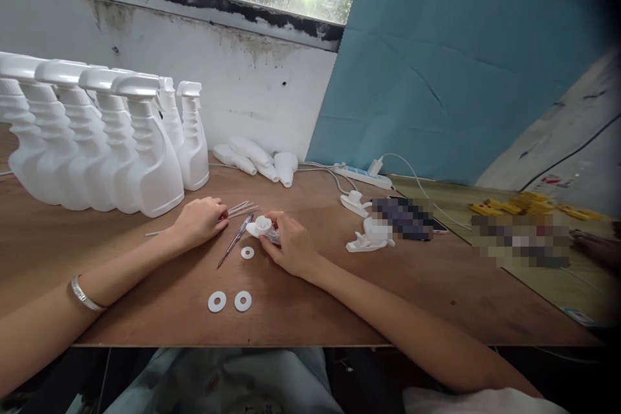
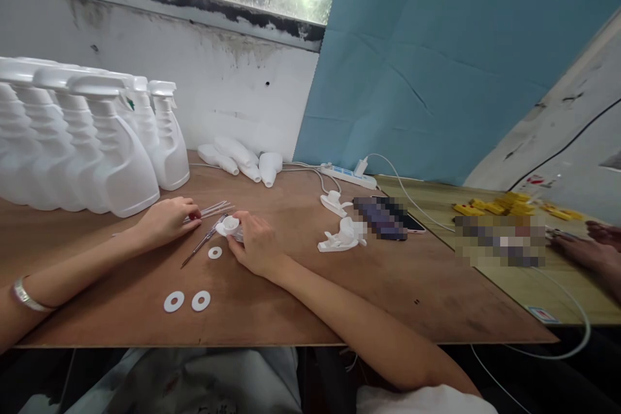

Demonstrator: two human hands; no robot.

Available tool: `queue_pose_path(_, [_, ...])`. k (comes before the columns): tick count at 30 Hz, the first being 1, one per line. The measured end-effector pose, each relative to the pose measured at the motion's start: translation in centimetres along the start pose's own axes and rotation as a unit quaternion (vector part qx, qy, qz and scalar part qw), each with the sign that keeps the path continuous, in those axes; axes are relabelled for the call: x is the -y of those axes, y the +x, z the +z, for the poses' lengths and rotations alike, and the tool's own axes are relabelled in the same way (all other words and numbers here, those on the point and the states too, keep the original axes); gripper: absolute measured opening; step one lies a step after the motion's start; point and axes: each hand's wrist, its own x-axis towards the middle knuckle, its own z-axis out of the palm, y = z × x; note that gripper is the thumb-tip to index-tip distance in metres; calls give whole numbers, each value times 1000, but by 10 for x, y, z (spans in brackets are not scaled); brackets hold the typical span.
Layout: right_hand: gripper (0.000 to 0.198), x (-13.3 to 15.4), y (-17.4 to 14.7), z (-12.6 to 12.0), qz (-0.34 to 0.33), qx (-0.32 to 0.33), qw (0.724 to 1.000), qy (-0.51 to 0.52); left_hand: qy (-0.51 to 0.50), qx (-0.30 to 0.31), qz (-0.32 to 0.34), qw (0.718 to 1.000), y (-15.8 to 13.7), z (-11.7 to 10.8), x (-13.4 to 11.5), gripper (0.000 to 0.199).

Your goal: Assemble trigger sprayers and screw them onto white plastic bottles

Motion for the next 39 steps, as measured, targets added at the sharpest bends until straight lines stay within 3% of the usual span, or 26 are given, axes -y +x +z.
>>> queue_pose_path(7, [25,0,0,-1,-5,2,1000,-2,42,5,-4,999,-1,2,1,23])
queue_pose_path(13, [27,0,0,-1,-26,0,1000,8,-72,-129,-37,988,-2,-1,-5,23])
queue_pose_path(16, [28,0,0,-2,-43,-3,999,6,-195,-244,-16,950,-5,-4,-10,16])
queue_pose_path(19, [31,2,0,-3,-67,0,998,11,-314,-349,66,880,-9,-4,-17,9])
queue_pose_path(21, [34,2,0,-4,-89,7,996,16,-371,-378,120,840,-12,-2,-21,13])
queue_pose_path(23, [36,2,0,-4,-114,14,993,16,-405,-378,153,819,-14,0,-24,21])
queue_pose_path(26, [34,1,0,-4,-152,28,988,3,-429,-352,181,812,-16,1,-28,30])
queue_pose_path(33, [40,1,1,-4,-165,52,985,-9,-490,-318,191,789,-20,-2,-35,26])
queue_pose_path(36, [44,1,1,-4,-145,52,988,12,-469,-283,191,815,-17,-3,-36,31])
queue_pose_path(39, [44,0,1,-3,-120,44,991,43,-405,-217,141,877,-10,-2,-31,44])
